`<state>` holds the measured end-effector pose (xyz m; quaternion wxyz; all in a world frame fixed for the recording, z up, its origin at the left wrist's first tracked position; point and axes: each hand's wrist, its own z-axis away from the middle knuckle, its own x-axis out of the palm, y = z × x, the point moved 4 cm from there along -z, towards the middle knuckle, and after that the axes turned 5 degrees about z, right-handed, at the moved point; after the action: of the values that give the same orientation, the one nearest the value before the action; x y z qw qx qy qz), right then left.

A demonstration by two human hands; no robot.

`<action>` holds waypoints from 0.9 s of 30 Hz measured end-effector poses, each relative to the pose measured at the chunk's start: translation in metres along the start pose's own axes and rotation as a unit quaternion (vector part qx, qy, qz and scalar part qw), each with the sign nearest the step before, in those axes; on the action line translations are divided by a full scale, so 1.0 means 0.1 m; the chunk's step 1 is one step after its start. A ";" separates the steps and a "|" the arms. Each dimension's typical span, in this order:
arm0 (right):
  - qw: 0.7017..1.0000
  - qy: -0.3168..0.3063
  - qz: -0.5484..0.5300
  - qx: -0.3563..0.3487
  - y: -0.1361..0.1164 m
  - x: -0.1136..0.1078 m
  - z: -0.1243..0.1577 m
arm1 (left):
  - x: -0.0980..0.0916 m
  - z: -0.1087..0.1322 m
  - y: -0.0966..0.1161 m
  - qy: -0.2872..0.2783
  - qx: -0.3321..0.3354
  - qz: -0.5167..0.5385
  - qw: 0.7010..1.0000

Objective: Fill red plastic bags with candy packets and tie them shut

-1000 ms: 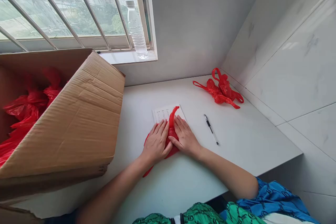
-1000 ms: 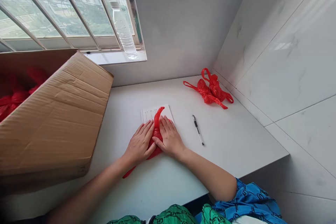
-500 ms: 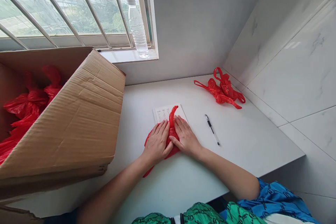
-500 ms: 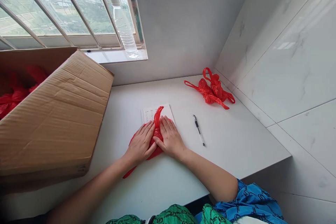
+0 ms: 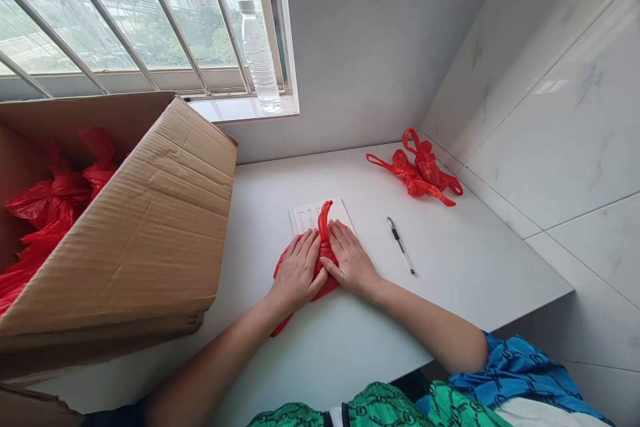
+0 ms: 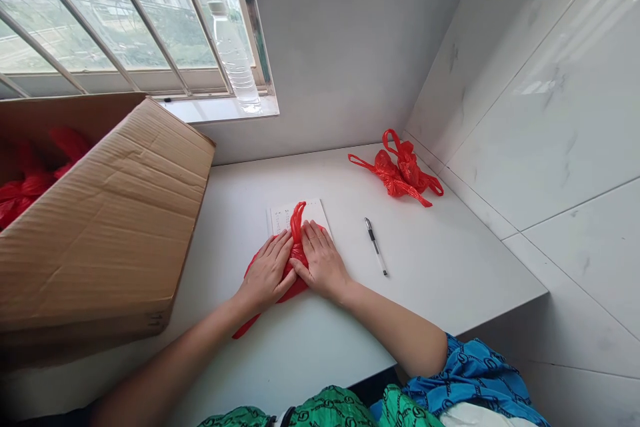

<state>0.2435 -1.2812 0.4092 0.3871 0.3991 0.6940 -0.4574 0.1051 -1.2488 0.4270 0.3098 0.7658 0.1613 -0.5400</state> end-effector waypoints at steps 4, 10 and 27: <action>0.998 -0.013 -0.064 0.005 0.02 -0.07 -0.01 | -0.07 -0.01 -0.04 -0.012 -0.004 0.069 0.998; 0.938 0.093 -0.307 0.132 0.35 -0.52 0.00 | -0.54 0.01 -0.13 0.057 -0.114 0.249 0.960; 0.944 0.080 -0.297 0.122 0.30 -0.70 0.09 | -0.30 0.00 0.12 0.017 -0.121 -0.004 0.993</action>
<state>0.2987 -1.2956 0.4598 0.1252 0.2548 0.7485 -0.5993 0.1008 -1.2558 0.4588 0.3950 0.7311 0.2334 -0.5050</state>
